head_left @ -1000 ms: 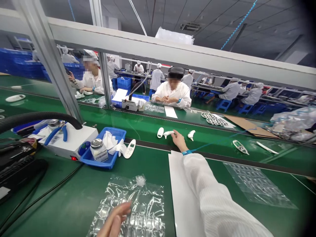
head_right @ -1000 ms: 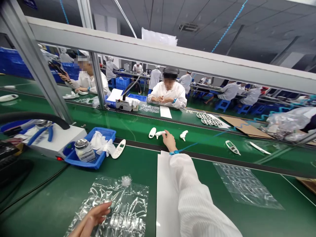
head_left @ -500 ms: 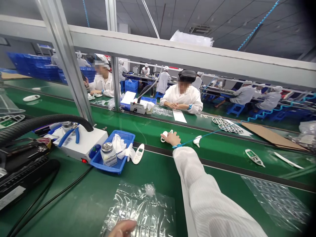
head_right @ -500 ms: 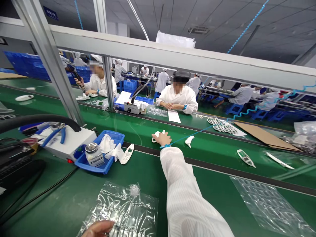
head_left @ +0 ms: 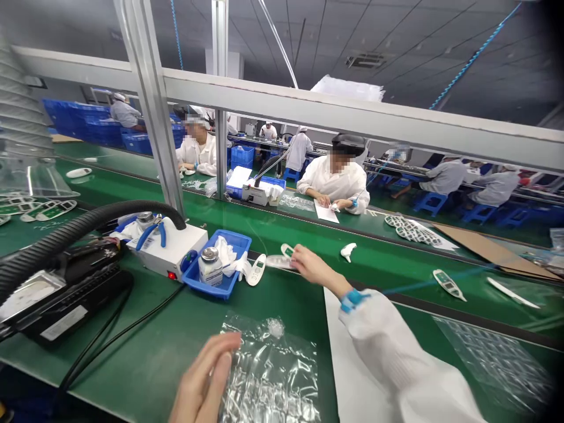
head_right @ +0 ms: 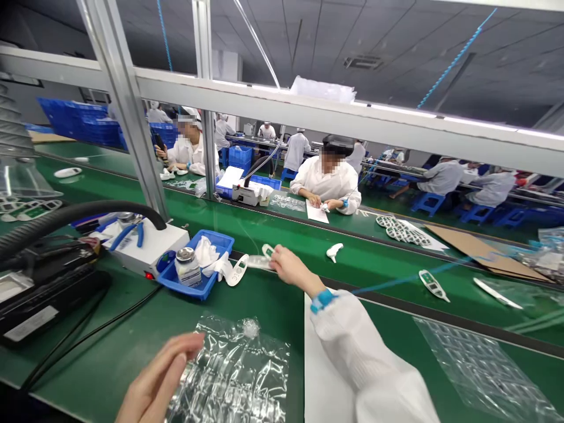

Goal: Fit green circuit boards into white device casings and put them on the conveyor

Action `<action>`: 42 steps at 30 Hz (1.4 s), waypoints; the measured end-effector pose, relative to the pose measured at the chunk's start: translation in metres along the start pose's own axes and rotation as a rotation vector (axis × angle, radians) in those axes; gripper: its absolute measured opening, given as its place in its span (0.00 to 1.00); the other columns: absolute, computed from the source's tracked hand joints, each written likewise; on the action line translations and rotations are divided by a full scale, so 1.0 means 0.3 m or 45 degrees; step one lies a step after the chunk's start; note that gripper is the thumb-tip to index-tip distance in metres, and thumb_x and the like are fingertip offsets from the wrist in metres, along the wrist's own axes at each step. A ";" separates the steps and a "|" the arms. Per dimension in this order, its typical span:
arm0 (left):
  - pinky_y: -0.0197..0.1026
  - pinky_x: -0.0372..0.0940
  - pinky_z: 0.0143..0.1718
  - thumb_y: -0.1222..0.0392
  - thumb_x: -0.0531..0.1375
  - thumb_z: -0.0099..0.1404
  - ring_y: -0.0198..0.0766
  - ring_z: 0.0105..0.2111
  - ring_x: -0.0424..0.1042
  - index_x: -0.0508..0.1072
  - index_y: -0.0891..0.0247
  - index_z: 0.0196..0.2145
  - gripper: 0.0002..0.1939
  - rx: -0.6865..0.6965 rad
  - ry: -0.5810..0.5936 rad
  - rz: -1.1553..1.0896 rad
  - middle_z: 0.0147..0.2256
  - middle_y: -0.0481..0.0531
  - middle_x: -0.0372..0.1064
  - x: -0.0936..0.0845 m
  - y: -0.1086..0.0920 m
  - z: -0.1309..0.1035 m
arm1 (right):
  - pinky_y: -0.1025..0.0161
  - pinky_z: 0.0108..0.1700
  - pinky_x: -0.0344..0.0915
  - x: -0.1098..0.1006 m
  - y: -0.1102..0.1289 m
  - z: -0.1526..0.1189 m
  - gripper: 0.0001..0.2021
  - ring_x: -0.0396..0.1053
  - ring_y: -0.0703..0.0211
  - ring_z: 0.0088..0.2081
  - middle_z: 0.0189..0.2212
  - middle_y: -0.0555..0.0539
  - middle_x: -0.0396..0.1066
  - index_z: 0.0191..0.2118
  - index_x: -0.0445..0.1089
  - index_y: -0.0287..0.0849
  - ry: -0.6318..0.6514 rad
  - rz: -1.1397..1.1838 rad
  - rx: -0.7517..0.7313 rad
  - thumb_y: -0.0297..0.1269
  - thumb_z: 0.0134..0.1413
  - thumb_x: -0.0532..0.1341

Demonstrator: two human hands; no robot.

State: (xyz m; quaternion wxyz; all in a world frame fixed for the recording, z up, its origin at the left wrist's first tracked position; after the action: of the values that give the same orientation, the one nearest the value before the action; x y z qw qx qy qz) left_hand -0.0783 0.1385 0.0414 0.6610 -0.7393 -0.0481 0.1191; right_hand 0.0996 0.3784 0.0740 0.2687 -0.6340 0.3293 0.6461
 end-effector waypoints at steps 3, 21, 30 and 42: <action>0.44 0.59 0.58 0.50 0.49 0.68 0.47 0.61 0.56 0.63 0.53 0.58 0.22 0.249 0.148 0.354 0.63 0.51 0.53 0.028 -0.119 0.040 | 0.59 0.47 0.61 -0.020 0.251 -0.199 0.04 0.65 0.55 0.43 0.41 0.44 0.68 0.34 0.71 0.41 0.124 0.004 -0.374 0.32 0.57 0.59; 0.36 0.55 0.28 0.53 0.69 0.49 0.31 0.25 0.57 0.70 0.67 0.34 0.19 -0.375 0.359 -0.491 0.26 0.45 0.62 0.074 0.216 -0.253 | 0.53 0.45 0.64 -0.003 0.647 -0.620 0.08 0.67 0.53 0.41 0.39 0.45 0.70 0.32 0.64 0.43 0.183 0.357 -0.519 0.24 0.59 0.54; 0.36 0.52 0.26 0.60 0.64 0.49 0.32 0.23 0.54 0.68 0.65 0.25 0.09 -0.355 0.203 -0.211 0.21 0.43 0.59 0.080 0.293 -0.328 | 0.62 0.44 0.61 0.090 0.689 -0.595 0.10 0.62 0.58 0.41 0.39 0.50 0.63 0.40 0.62 0.45 0.079 0.948 -0.272 0.30 0.55 0.63; 0.36 0.55 0.27 0.65 0.59 0.53 0.35 0.25 0.58 0.73 0.65 0.29 0.04 -0.250 0.068 -0.014 0.22 0.45 0.62 0.050 0.246 -0.355 | 0.56 0.42 0.57 0.099 0.799 -0.616 0.07 0.58 0.56 0.37 0.34 0.47 0.62 0.33 0.59 0.42 -0.265 0.691 -0.372 0.25 0.62 0.50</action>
State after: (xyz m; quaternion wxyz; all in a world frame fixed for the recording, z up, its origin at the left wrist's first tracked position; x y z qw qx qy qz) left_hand -0.0448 0.0301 -0.0228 0.5870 -0.8032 -0.0458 0.0904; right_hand 0.0335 0.0815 0.0686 0.0248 -0.4854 0.3608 0.7959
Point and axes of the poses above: each hand's wrist, its own z-axis towards the middle knuckle, its own x-axis out of the palm, y = z × x, the point moved 8 cm from there along z, towards the middle knuckle
